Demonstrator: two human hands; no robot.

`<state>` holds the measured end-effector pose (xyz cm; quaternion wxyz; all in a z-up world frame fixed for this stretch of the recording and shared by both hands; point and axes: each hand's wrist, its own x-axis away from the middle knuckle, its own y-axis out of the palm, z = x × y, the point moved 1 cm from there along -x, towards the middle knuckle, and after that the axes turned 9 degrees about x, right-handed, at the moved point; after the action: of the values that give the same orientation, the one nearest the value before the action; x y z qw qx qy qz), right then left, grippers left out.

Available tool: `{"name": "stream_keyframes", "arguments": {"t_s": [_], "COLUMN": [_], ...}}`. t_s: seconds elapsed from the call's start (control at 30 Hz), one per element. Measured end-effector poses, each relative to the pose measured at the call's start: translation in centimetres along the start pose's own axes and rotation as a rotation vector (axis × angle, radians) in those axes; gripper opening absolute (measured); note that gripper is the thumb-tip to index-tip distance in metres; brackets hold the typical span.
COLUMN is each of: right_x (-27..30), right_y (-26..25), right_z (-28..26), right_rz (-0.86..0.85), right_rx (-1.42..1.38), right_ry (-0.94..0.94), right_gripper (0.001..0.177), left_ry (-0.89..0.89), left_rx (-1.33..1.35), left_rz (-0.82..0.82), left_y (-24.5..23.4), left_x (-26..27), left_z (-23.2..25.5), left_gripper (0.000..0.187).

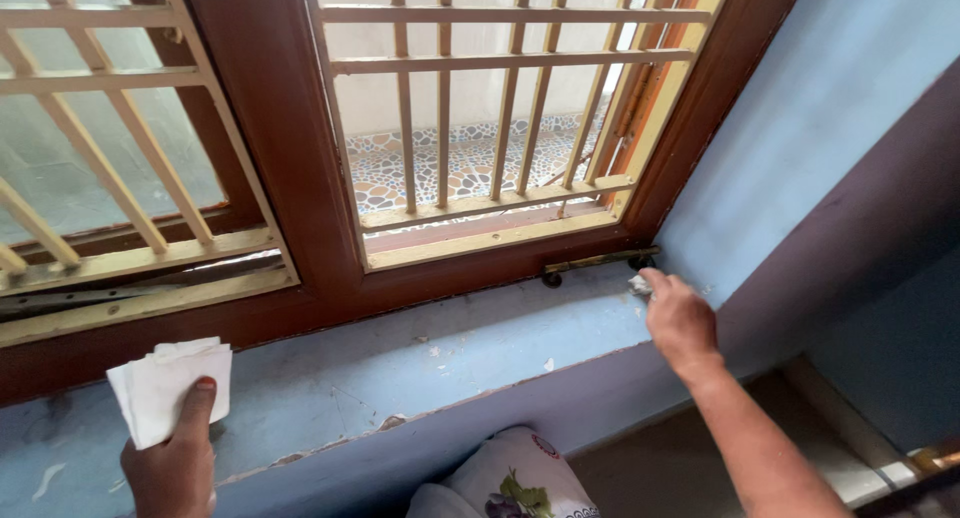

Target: The person cleans a window with metal grilles and the surrounding window sill using a white cloth. They wipe the grilles, the sill, and the wall area, then remove a brass handle and a metal latch to clean underneath them before placing them back.

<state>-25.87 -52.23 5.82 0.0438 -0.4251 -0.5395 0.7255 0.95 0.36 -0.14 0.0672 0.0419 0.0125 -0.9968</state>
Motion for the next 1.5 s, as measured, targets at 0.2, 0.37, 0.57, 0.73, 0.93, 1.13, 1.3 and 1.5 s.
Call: {"name": "stream_keyframes", "arguments": {"t_s": [0.2,0.37,0.57,0.73,0.93,1.13,1.3,1.5], "right_x": [6.2,4.0,1.3,6.1,9.5,6.5,8.1,9.1], "right_y": [-3.7,-4.9,-2.3,-4.1,-8.6,-5.3,-1.9,-2.6], "right_z": [-12.3,-11.0,-6.0,-16.6,-23.2,-15.1,-3.8,3.0], "right_rz": [-0.071,0.1,-0.011,-0.11,-0.131,-0.293,-0.298,0.024], "right_rx": [-0.506,-0.503,-0.058,-0.284,-0.942,-0.969,-0.833,-1.035], "right_ry": [-0.37,-0.275,0.005,-0.336,-0.891,-0.305,0.12,0.367], "right_gripper": [0.025,0.027,0.026,0.022,0.029,0.027,0.033,0.023], "left_ry": [0.048,0.004,-0.014,0.019,-0.015,0.235,0.563,0.877], "left_rx": [0.104,0.128,0.217,0.287,0.155,0.075,-0.233,-0.289], "left_rz": [-0.024,-0.053,-0.054,-0.072,-0.069,-0.185,-0.291,-0.683], "left_y": [-0.1,-0.1,0.1,0.0,0.0,0.8,9.3,24.6], "left_x": [0.1,0.3,0.5,0.7,0.6,2.0,6.1,13.5], "left_z": [-0.2,0.4,0.6,0.9,1.2,3.1,5.9,10.2], "left_gripper": [0.043,0.045,0.044,0.045,0.048,0.048,0.03,0.041]}}
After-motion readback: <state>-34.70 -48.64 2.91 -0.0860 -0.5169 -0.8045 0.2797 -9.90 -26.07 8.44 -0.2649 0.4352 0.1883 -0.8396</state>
